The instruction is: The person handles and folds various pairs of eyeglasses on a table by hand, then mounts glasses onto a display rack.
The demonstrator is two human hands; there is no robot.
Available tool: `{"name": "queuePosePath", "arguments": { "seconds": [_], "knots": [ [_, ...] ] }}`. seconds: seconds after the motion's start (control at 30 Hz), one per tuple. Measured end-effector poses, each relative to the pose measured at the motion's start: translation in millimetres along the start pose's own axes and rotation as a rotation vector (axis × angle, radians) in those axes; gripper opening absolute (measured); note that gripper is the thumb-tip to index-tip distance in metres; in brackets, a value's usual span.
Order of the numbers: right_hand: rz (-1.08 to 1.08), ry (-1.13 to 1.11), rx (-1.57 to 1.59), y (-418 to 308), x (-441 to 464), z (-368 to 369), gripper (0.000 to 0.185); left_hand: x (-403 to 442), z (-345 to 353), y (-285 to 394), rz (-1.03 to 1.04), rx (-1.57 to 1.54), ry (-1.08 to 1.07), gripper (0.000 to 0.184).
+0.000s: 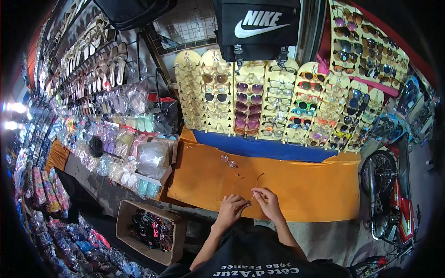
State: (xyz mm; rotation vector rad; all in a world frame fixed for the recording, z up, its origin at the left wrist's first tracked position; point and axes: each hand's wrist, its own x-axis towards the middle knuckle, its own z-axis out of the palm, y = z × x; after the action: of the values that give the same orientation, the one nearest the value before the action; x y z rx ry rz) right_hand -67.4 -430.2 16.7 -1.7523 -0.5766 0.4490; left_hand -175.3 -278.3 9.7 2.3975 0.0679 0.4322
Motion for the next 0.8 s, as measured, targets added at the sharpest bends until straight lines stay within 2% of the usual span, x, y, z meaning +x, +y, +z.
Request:
{"name": "queuePosePath", "arguments": {
  "seconds": [0.13,0.27,0.33,0.37,0.43,0.47,0.57,0.63,0.7,0.73,0.8],
  "knots": [
    [-0.009,-0.011,0.041,7.6,8.8,9.6,0.015,5.2,-6.6,-7.9,0.006,-0.038,-0.109,0.013],
    [-0.004,0.051,0.118,-1.2,22.8,24.3,0.014,16.3,-13.1,-19.8,-0.038,-0.239,-0.032,0.015],
    [-0.037,0.108,0.136,-7.2,32.9,31.9,0.012,22.3,-20.7,-26.6,-0.148,-0.453,0.153,0.019],
    [-0.035,0.109,0.138,-8.7,38.2,36.3,0.012,23.2,-22.6,-35.7,-0.149,-0.452,0.150,0.019],
    [-0.051,0.202,0.124,-12.6,50.0,45.8,0.011,28.2,-31.1,-54.7,-0.316,-0.456,0.367,0.020],
    [-0.116,0.235,0.109,-16.1,56.0,50.9,0.014,30.7,-36.9,-64.8,-0.320,-0.399,0.444,0.018],
    [-0.126,0.270,0.110,-25.8,71.6,64.3,0.019,39.0,-52.3,-102.2,-0.419,-0.341,0.481,0.019],
    [-0.069,0.285,0.162,-34.3,80.0,76.0,0.021,42.7,-59.6,-126.6,-0.474,-0.328,0.458,0.022],
    [-0.013,0.294,0.210,-36.5,91.1,88.1,0.023,47.6,-66.5,-147.0,-0.581,-0.597,0.302,0.024],
    [0.004,0.293,0.294,-36.1,97.8,95.4,0.025,49.7,-68.9,-154.0,-0.580,-0.606,0.302,0.024],
    [0.031,0.291,0.367,-34.1,104.9,107.1,0.027,49.1,-72.3,-166.6,-0.524,-0.871,0.235,0.024]
  ]
}}
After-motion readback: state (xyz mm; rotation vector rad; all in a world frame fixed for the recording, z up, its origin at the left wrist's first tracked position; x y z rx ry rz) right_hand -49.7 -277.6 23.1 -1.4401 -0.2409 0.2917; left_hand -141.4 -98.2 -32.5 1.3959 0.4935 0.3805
